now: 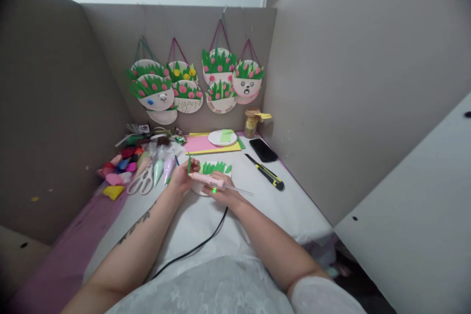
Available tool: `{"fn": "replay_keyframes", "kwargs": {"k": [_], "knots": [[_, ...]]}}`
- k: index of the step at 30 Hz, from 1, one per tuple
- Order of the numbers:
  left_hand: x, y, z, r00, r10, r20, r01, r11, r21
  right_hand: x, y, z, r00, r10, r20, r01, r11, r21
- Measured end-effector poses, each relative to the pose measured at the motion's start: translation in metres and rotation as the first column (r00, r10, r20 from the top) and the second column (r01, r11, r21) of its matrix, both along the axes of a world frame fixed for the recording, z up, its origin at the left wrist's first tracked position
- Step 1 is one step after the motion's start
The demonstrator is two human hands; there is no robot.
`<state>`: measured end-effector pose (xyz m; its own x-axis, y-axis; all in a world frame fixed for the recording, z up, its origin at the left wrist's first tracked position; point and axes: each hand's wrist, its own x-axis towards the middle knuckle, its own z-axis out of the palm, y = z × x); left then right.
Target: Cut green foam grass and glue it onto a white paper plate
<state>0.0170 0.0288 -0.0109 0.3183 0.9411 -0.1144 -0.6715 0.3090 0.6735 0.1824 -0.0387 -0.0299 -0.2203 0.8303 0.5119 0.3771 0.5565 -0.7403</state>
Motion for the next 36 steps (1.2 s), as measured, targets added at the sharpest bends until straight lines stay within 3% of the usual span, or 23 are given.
{"fn": "replay_keyframes", "kwargs": {"k": [18,36], "knots": [[-0.0018,0.0017,-0.0008,0.999,0.025,0.032,-0.025,0.999,-0.021,0.0022,0.0007,-0.0009,0.998,-0.045,-0.045,0.042,0.997,-0.058],[-0.0029,0.0040,-0.0030,0.999,0.000,0.034,0.000,1.000,-0.017,0.0018,0.0015,-0.0028,0.999,-0.039,-0.037,0.038,0.999,-0.033]]}}
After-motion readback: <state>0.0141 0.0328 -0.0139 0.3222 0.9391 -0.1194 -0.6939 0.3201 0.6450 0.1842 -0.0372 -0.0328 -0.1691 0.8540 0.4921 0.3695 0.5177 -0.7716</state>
